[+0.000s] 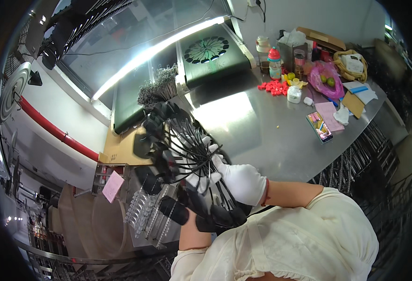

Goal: The person assembles black plastic hanger components onto metal racks. They repeatedly pick up hanger parts, attach them to the rack slots, and place completed racks aside. The process is repeated multiple times with consistent hand movements.

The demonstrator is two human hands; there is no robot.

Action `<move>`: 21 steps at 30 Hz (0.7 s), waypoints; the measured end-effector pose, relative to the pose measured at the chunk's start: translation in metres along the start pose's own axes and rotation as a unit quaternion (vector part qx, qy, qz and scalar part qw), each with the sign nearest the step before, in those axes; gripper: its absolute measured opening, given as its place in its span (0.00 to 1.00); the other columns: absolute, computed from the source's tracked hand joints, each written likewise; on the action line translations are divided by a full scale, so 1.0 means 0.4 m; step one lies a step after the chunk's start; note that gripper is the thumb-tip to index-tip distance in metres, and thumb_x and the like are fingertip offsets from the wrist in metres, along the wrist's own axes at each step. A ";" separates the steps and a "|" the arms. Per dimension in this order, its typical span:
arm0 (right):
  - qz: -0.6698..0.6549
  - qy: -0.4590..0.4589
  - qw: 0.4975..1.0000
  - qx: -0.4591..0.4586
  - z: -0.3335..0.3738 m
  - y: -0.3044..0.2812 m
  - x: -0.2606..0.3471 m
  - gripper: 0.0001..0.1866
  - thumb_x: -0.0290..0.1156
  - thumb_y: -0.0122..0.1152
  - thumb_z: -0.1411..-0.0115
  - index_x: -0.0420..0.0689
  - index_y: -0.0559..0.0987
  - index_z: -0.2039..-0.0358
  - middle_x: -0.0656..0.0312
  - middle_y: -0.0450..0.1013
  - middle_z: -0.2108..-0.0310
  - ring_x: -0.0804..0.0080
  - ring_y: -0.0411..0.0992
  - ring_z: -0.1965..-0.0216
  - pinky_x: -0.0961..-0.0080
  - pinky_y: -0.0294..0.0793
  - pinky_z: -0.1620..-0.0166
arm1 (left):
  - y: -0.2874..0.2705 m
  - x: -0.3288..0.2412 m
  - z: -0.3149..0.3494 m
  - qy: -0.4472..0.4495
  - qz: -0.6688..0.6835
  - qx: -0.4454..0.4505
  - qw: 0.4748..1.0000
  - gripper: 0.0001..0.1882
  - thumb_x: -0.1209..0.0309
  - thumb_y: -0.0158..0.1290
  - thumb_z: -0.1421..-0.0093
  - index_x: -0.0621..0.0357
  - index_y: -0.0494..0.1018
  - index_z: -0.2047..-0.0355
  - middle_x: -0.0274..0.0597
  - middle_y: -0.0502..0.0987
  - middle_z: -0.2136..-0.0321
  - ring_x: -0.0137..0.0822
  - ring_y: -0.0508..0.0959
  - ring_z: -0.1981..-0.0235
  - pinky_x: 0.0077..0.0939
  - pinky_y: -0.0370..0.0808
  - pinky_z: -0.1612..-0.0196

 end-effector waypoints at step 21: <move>0.093 -0.029 0.955 -0.279 0.214 -0.204 -0.157 0.09 0.34 0.56 0.33 0.43 0.79 0.58 0.58 0.77 0.56 0.65 0.76 0.63 0.71 0.79 0.61 | 0.129 0.049 -0.159 -0.061 0.027 0.110 0.992 0.32 0.72 0.64 0.41 0.49 0.63 0.38 0.41 0.70 0.52 0.36 0.69 0.54 0.34 0.72 0.51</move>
Point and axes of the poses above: each hand's wrist, its own z-axis away from the middle knuckle, its own y-axis out of the palm, x = y × z, the point moved 9 cm from there along -z, towards the middle knuckle
